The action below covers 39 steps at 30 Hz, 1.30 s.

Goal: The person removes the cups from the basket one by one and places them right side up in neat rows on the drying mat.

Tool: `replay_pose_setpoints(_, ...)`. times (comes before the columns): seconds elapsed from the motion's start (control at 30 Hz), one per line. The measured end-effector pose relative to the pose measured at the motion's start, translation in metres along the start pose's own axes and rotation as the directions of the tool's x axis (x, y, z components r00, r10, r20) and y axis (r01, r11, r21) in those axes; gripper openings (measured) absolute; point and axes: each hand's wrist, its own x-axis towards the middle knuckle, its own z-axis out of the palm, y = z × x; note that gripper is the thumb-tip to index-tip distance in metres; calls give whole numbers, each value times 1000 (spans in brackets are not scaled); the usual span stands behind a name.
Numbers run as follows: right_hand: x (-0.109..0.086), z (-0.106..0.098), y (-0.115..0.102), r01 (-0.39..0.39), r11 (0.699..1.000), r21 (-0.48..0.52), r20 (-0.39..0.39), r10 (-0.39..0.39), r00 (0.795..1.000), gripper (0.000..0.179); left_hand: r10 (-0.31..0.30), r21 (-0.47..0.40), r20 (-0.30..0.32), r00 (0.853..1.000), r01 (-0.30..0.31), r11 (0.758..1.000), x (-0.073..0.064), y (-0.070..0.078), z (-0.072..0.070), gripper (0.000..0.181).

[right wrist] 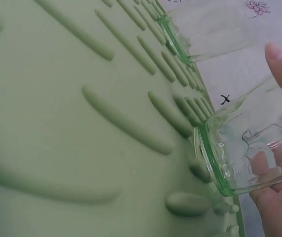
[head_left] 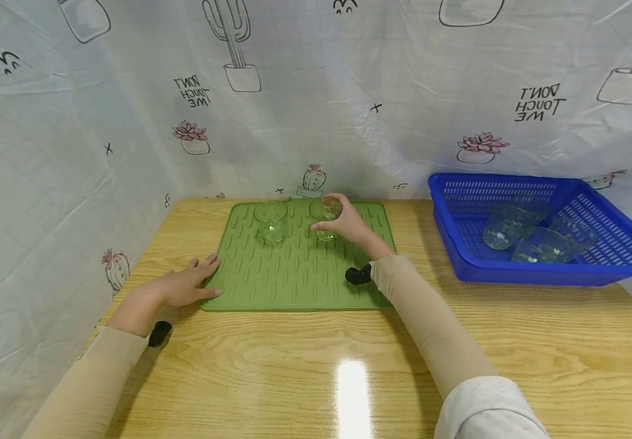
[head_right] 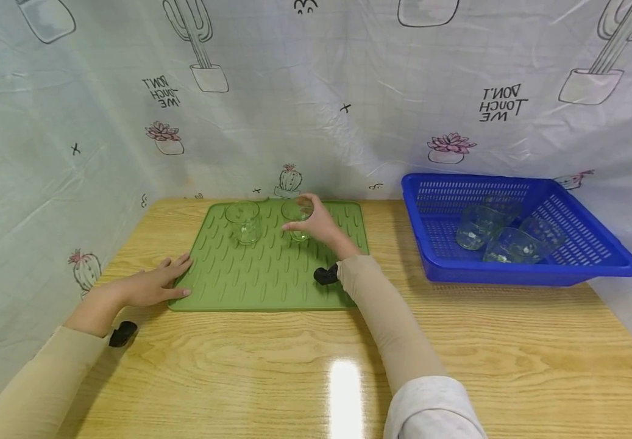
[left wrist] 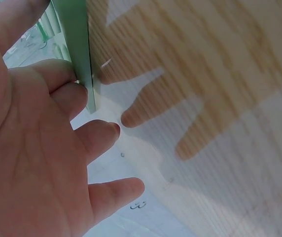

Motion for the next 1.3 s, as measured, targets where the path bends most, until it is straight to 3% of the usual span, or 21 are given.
replay_pose_setpoints(1.3,-1,-2,7,-7,999,46,26,6,1000,101,8,-4,-1,1000,-8,1000,2,-3,2,89)
